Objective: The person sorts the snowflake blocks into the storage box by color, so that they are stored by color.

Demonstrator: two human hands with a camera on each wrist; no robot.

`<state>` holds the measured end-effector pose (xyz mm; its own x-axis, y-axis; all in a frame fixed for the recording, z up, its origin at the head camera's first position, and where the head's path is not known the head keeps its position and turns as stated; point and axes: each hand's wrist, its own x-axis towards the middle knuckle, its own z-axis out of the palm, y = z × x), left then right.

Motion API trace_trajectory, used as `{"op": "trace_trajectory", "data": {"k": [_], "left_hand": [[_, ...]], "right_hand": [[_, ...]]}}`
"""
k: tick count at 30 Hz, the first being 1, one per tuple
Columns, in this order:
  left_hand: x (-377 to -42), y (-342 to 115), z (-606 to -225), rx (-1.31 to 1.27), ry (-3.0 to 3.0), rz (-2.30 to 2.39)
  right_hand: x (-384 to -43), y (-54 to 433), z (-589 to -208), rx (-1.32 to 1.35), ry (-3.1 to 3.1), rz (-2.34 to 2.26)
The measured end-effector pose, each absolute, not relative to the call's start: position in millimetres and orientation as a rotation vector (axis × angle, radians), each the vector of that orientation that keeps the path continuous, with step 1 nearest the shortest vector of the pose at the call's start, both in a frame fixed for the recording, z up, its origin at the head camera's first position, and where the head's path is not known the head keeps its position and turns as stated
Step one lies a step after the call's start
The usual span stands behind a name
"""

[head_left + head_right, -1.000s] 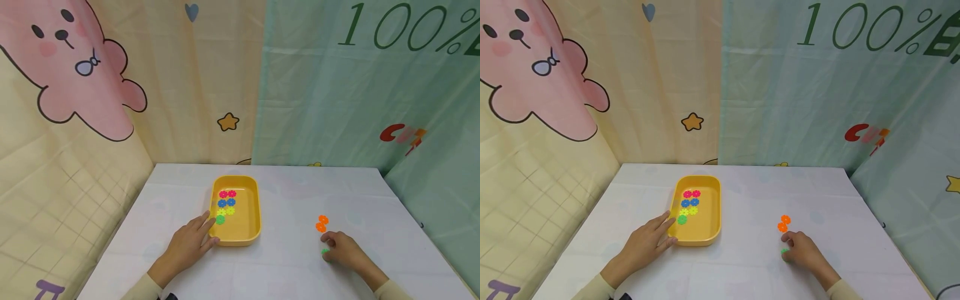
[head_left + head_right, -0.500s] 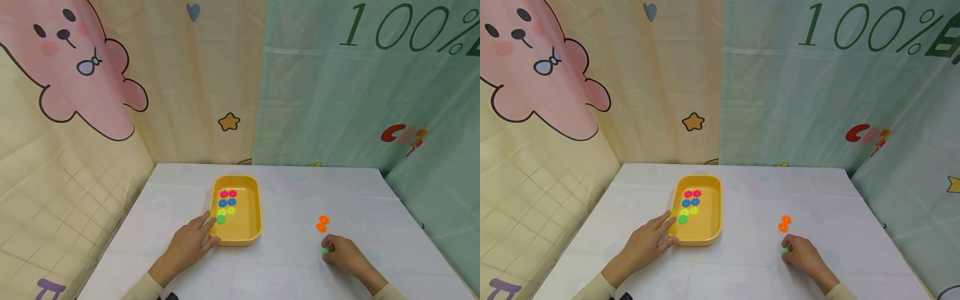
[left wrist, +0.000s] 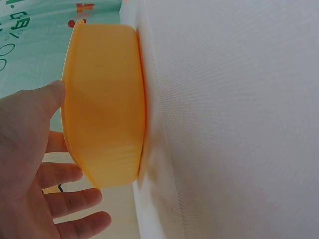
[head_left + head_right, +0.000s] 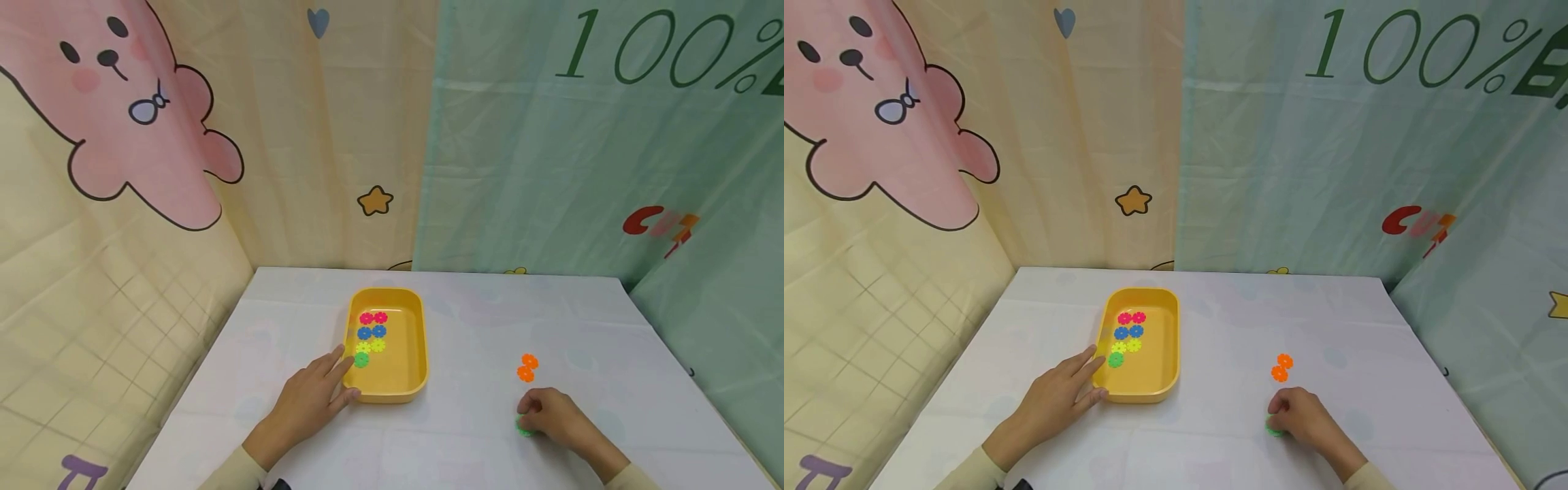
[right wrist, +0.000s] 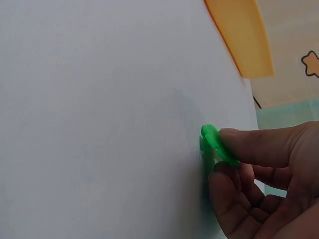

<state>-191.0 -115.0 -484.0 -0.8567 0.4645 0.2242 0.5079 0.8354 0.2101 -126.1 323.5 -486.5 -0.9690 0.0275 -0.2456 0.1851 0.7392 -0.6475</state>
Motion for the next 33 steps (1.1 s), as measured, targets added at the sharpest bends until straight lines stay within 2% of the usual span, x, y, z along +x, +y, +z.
{"op": "trace_trajectory", "data": {"k": [9,23,33], "left_hand": [[-193.5,-113.8,-482.9,-0.759,-2.866,-0.393],[-191.1,-115.5,-485.0,-0.772,-2.847,-0.415],[-190.9,-116.7,-485.8,-0.760,-2.862,-0.406]], "right_hand": [[-143.6,321.7,-473.9,0.082,2.372,-1.558],[-171.2,294.9,-443.2,0.151,2.367,-1.706],[-204.9,265.5,-425.4,0.192,2.372,-1.802]]}}
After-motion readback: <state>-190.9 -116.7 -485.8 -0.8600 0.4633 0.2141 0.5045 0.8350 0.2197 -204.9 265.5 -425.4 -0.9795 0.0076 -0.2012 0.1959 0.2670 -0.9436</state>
